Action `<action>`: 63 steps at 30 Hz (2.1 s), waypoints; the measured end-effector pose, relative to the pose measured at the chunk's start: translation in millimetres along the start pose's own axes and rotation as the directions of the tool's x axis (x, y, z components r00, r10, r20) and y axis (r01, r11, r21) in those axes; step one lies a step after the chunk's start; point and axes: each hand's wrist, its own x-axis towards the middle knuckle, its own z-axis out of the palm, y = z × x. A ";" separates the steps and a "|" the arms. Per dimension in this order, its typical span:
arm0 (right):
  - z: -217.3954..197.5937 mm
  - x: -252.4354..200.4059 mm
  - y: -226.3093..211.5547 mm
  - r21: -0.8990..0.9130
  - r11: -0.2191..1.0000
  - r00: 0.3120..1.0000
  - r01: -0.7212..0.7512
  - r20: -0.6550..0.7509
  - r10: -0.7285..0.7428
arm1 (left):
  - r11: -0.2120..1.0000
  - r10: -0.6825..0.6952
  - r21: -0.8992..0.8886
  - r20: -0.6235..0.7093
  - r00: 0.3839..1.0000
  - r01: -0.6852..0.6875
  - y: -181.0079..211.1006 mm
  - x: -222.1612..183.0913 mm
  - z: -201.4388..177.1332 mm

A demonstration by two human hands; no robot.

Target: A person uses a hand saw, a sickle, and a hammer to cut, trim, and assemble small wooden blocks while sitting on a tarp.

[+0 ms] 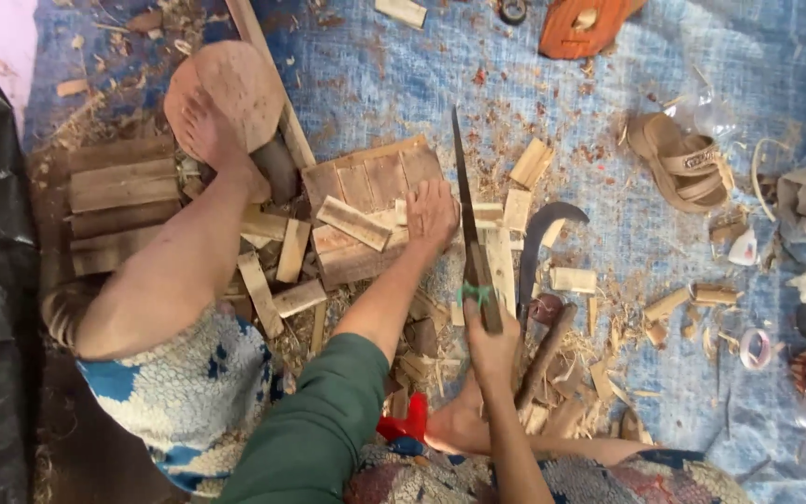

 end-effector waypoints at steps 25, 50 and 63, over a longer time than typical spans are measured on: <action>-21.1 -31.6 39.6 -0.126 0.992 0.999 0.002 0.047 0.004 | 0.996 -0.092 0.033 0.335 0.938 0.086 19.4 21.5 -55.9; -82.5 -69.4 5.7 0.035 0.999 0.987 -0.019 0.163 0.013 | 0.999 0.001 0.052 0.144 0.990 -0.009 16.5 18.9 -50.4; -78.0 -91.8 62.4 0.039 0.994 0.985 0.101 0.138 -0.105 | 0.992 0.045 0.117 -0.053 0.998 -0.039 14.1 7.5 -59.2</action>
